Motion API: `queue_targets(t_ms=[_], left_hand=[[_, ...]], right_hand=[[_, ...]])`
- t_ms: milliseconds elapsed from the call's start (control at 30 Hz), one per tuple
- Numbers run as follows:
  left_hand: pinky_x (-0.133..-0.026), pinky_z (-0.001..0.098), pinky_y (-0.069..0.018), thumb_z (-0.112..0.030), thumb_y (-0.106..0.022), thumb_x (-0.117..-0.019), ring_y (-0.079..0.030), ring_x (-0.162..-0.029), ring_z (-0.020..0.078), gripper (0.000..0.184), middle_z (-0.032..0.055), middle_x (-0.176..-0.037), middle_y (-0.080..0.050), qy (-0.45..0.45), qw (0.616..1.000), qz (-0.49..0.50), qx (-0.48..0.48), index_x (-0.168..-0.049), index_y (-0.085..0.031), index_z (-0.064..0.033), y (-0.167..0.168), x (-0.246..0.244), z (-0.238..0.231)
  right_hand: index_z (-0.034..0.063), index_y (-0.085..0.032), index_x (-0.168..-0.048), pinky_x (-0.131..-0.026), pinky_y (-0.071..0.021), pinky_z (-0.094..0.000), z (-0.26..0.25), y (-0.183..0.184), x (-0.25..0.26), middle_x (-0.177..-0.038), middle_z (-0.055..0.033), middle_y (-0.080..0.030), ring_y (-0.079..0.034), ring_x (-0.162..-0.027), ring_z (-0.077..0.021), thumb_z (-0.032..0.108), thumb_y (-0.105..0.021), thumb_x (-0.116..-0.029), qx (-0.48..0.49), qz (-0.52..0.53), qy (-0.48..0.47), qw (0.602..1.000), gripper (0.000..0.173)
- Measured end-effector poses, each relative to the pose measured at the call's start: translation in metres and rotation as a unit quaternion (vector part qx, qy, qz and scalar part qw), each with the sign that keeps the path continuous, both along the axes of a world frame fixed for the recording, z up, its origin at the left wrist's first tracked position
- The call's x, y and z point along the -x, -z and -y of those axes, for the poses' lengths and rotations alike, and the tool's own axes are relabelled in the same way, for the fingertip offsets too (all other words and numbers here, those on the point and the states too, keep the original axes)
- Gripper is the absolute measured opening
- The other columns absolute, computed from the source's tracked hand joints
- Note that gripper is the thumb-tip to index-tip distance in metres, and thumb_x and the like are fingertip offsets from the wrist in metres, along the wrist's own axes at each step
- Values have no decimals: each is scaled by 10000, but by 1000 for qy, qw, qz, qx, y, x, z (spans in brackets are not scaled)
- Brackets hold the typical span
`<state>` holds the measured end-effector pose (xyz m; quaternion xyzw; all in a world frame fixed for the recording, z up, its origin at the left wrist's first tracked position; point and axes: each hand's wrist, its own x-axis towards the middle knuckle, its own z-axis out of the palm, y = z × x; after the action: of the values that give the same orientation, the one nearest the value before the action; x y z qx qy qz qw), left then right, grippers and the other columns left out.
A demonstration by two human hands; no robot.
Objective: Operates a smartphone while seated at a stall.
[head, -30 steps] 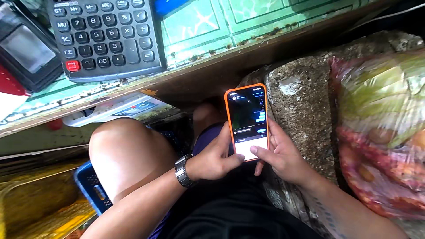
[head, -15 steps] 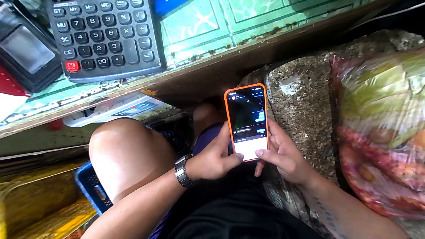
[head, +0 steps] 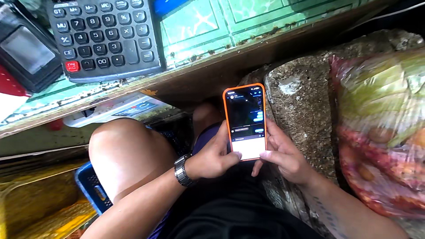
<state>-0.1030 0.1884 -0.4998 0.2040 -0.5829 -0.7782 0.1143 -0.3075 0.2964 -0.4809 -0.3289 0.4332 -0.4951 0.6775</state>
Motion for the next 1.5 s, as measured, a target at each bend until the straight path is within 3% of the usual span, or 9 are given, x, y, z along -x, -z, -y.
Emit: queue_targets(t_ms=[200,333,567,833,967,1133,1300,1400,1500], left_hand=[[-896,347,-623,-49,-580,-924,-695,-1101,166,718,93,-1282,-643,-2,1000,1,-7,-1545,-224,-96,1,0,0],[-944,356,-605,-48,-581,-922,-678,-1144,167,716,95,-1294,-641,-3,1000,-3,-1,-1545,-230,-93,1,-1,0],[-878,346,-630,-74,-601,-949,-704,-1077,164,674,88,-1259,-655,-23,1000,10,-6,-1528,-256,-99,0,1,-3],[-903,343,-626,-102,-634,-979,-706,-1082,161,665,92,-1260,-660,-36,999,17,1,-1527,-257,-93,-2,4,-5],[-813,335,-649,-111,-638,-987,-729,-1001,161,596,83,-1206,-684,-55,998,39,2,-1485,-311,-100,-4,6,-7],[-893,342,-627,-106,-639,-959,-700,-1091,163,669,89,-1263,-655,-38,999,6,-6,-1519,-274,-86,-2,3,-4],[-953,359,-601,-43,-584,-890,-666,-1166,171,750,101,-1322,-619,-18,1000,-18,-2,-1550,-228,-81,1,-2,-2],[-982,353,-590,-47,-605,-907,-655,-1189,163,754,94,-1338,-614,-14,1000,-10,10,-1554,-219,-80,1,-1,-1],[-919,337,-616,-46,-612,-924,-690,-1119,148,691,78,-1279,-653,-25,1000,17,9,-1521,-269,-99,-1,0,-3]], right_hand=[[155,-181,-1600,-559,-651,-422,0,-1,-1,-1357,-166,-590,-728,-1016,-300,-72,-354,-892,-6,-5,1,1000,763],[164,-178,-1595,-564,-651,-419,1,-1,-1,-1351,-161,-593,-727,-1024,-294,-57,-369,-888,-5,6,-3,1000,766],[157,-161,-1612,-562,-656,-410,1,-3,-3,-1362,-153,-592,-732,-1009,-288,-69,-410,-902,-20,-18,7,1000,786],[161,-143,-1616,-575,-658,-409,1,-4,-4,-1362,-153,-593,-733,-1009,-285,-78,-414,-900,-21,-20,7,1000,802],[170,-155,-1618,-576,-659,-400,1,-5,-5,-1344,-152,-604,-736,-995,-283,-42,-433,-958,-28,-22,12,999,747],[174,-193,-1612,-552,-660,-387,2,-8,-7,-1290,-150,-635,-751,-937,-277,-20,-433,-1027,-39,-36,25,998,662],[198,-130,-1623,-625,-674,-426,1,-6,-5,-1345,-174,-599,-740,-958,-325,-92,-559,-917,-29,-27,3,999,876],[200,-155,-1613,-612,-670,-409,1,-7,-6,-1328,-167,-611,-743,-932,-314,-115,-554,-900,-36,-36,8,999,876],[187,-123,-1627,-609,-667,-416,1,-5,-4,-1367,-163,-584,-733,-987,-306,-83,-507,-895,-25,-22,0,999,870]])
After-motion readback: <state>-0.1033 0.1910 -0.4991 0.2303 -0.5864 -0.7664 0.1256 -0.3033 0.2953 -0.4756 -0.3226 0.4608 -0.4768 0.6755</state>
